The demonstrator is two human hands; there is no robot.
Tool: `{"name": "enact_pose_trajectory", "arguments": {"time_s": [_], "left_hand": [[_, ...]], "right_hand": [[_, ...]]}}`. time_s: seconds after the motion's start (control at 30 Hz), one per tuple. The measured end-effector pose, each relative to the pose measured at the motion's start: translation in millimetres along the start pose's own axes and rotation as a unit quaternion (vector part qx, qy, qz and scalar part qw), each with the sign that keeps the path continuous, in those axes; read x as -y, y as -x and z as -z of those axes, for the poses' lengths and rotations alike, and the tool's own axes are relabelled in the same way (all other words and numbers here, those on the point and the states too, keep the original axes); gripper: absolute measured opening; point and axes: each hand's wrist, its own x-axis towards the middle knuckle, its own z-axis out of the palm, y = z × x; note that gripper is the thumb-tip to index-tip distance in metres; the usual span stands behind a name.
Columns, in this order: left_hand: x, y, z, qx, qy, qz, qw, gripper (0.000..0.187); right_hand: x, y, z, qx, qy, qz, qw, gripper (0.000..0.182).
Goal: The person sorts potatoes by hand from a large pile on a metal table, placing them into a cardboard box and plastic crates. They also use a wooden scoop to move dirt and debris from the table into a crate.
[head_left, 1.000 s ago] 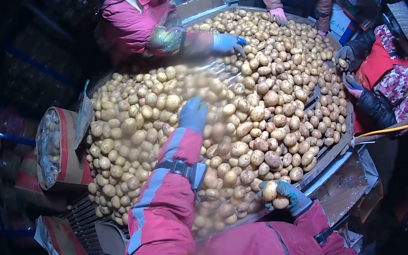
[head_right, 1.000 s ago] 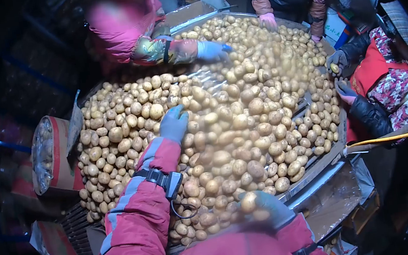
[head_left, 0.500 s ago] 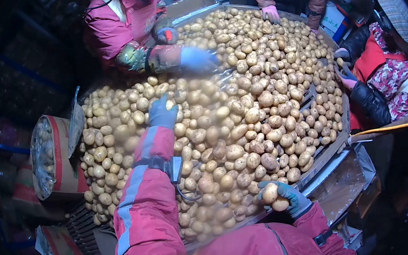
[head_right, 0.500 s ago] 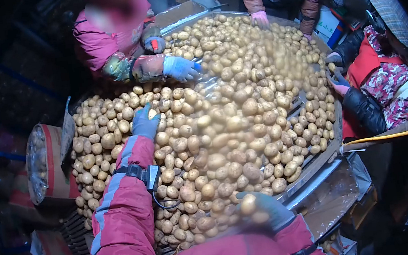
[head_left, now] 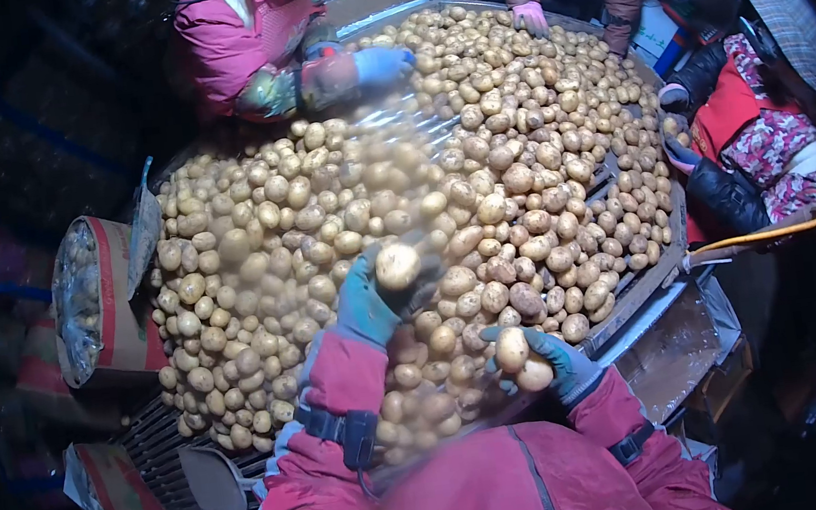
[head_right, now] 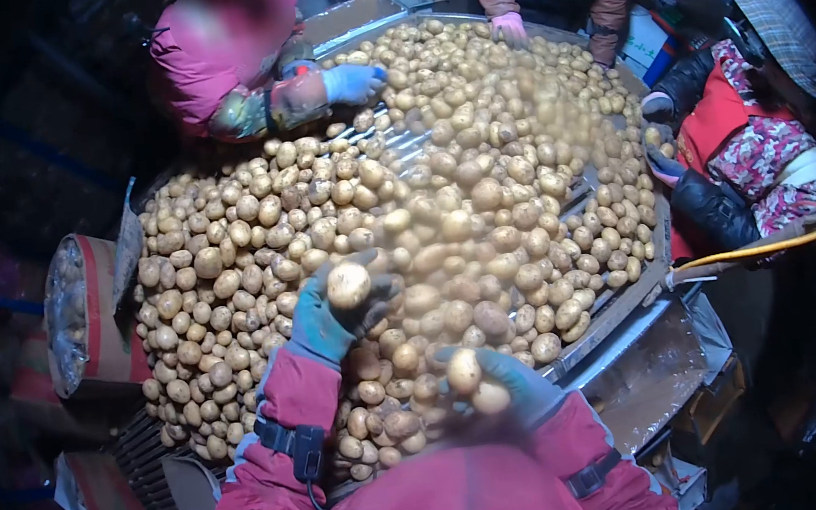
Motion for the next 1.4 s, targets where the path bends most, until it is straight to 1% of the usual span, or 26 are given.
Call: {"name": "enact_pose_trajectory", "arguments": {"time_s": [0.03, 0.1, 0.2, 0.23, 0.27, 0.33, 0.4, 0.43, 0.47, 0.53, 0.6, 0.63, 0.73, 0.8, 0.83, 0.87, 0.93, 1.0, 1.03, 1.1, 1.13, 1.17, 1.23, 1.3, 1.33, 1.4], "left_hand": [[7.5, 6.9, 0.8, -0.008, 0.01, 0.045, 0.999, 0.064], [30.7, 22.8, -3.4, 0.006, 0.006, 0.06, 0.998, 0.065], [67.8, 30.3, 7.7, 0.011, -0.024, 0.077, 0.997, 0.059], [83.3, 37.4, 11.3, -0.006, -0.079, 0.049, 0.996, 0.056], [96.4, 41.2, 8.9, -0.022, -0.135, 0.02, 0.99, 0.052], [106.4, 58.4, -17.8, -0.047, -0.115, 0.037, 0.992, 0.046], [119.4, 71.1, -33.1, -0.044, -0.089, 0.049, 0.994, 0.046], [125.3, 86.9, -55.1, -0.037, -0.006, 0.091, 0.995, 0.047], [130.2, 92.4, -64.4, -0.049, -0.018, 0.09, 0.995, 0.048], [139.2, 98.7, -74.3, -0.073, -0.041, 0.089, 0.993, 0.049], [157.2, 92.6, -55.7, -0.03, -0.076, 0.054, 0.995, 0.05], [167.1, 87.9, -44.3, -0.015, -0.101, 0.04, 0.994, 0.051], [183.3, 91.9, -52.6, 0.002, -0.14, 0.047, 0.989, 0.058], [197.0, 96.6, -63.1, 0.019, -0.213, 0.045, 0.976, 0.062], [203.0, 102.2, -69.8, 0.018, -0.262, 0.051, 0.963, 0.069], [209.0, 102.3, -68.5, 0.048, -0.38, 0.013, 0.924, 0.069], [222.1, 100.3, -54.6, 0.103, -0.59, -0.068, 0.798, 0.07], [240.1, 97.9, -61.0, 0.144, -0.633, -0.119, 0.751, 0.066], [245.0, 94.4, -65.5, 0.195, -0.62, -0.099, 0.753, 0.065], [244.0, 90.6, -91.0, 0.299, -0.589, -0.049, 0.749, 0.066], [251.3, 89.7, -88.9, 0.289, -0.622, -0.068, 0.724, 0.067], [260.1, 86.7, -81.8, 0.279, -0.654, -0.087, 0.698, 0.068], [272.0, 80.9, -66.2, 0.254, -0.713, -0.125, 0.641, 0.07], [271.4, 78.3, -57.5, 0.244, -0.684, -0.098, 0.681, 0.068], [269.1, 77.1, -55.8, 0.238, -0.668, -0.086, 0.699, 0.068], [257.0, 80.5, -61.5, 0.187, -0.599, -0.038, 0.778, 0.065]], "right_hand": [[4.0, 4.5, -9.9, -0.011, 0.008, 0.0, 1.0, 0.068], [3.1, 6.9, -27.4, -0.058, 0.053, 0.004, 0.997, 0.06], [-9.4, 3.7, -7.2, -0.033, 0.042, 0.0, 0.999, 0.056], [-10.4, 9.5, -16.2, -0.089, 0.015, -0.001, 0.996, 0.048], [-13.9, 11.2, -10.6, -0.095, 0.029, 0.007, 0.995, 0.047], [-24.9, 9.0, 8.1, -0.108, 0.054, 0.027, 0.992, 0.047], [-35.2, 12.0, 18.4, -0.116, 0.023, 0.037, 0.992, 0.041], [-42.4, 11.6, 24.6, -0.119, 0.006, 0.043, 0.992, 0.04], [-46.3, 13.6, 27.3, -0.121, -0.012, 0.049, 0.991, 0.039], [-48.7, 21.8, 30.3, -0.126, 0.003, 0.057, 0.99, 0.042], [-52.2, 31.6, 27.8, -0.132, -0.017, 0.063, 0.989, 0.043], [-57.3, 36.8, 35.0, -0.133, -0.008, 0.072, 0.989, 0.05], [-65.7, 45.9, 50.4, -0.033, -0.102, 0.091, 0.99, 0.058], [-66.6, 61.7, 52.4, -0.058, -0.104, 0.112, 0.987, 0.058], [-66.3, 69.5, 52.6, -0.07, -0.105, 0.122, 0.985, 0.058], [-67.1, 75.9, 54.3, -0.081, -0.106, 0.131, 0.982, 0.058], [-67.8, 94.2, 64.2, -0.08, -0.065, 0.157, 0.982, 0.058], [-67.2, 112.6, 72.4, -0.075, -0.086, 0.157, 0.981, 0.062], [-66.2, 121.7, 75.8, -0.071, -0.128, 0.143, 0.979, 0.065], [-63.5, 146.9, 64.8, -0.109, -0.174, 0.185, 0.961, 0.044], [-62.5, 156.7, 64.8, -0.129, -0.195, 0.205, 0.95, 0.033], [-58.5, 160.9, 79.0, -0.14, -0.179, 0.167, 0.959, 0.037], [-59.0, 174.0, 101.7, -0.206, -0.167, 0.192, 0.945, 0.053], [-67.7, 184.4, 167.0, -0.266, -0.141, 0.208, 0.931, 0.061], [-66.6, 189.4, 184.4, -0.291, -0.129, 0.218, 0.922, 0.059], [-64.1, 199.2, 218.5, -0.342, -0.104, 0.235, 0.904, 0.053]]}}
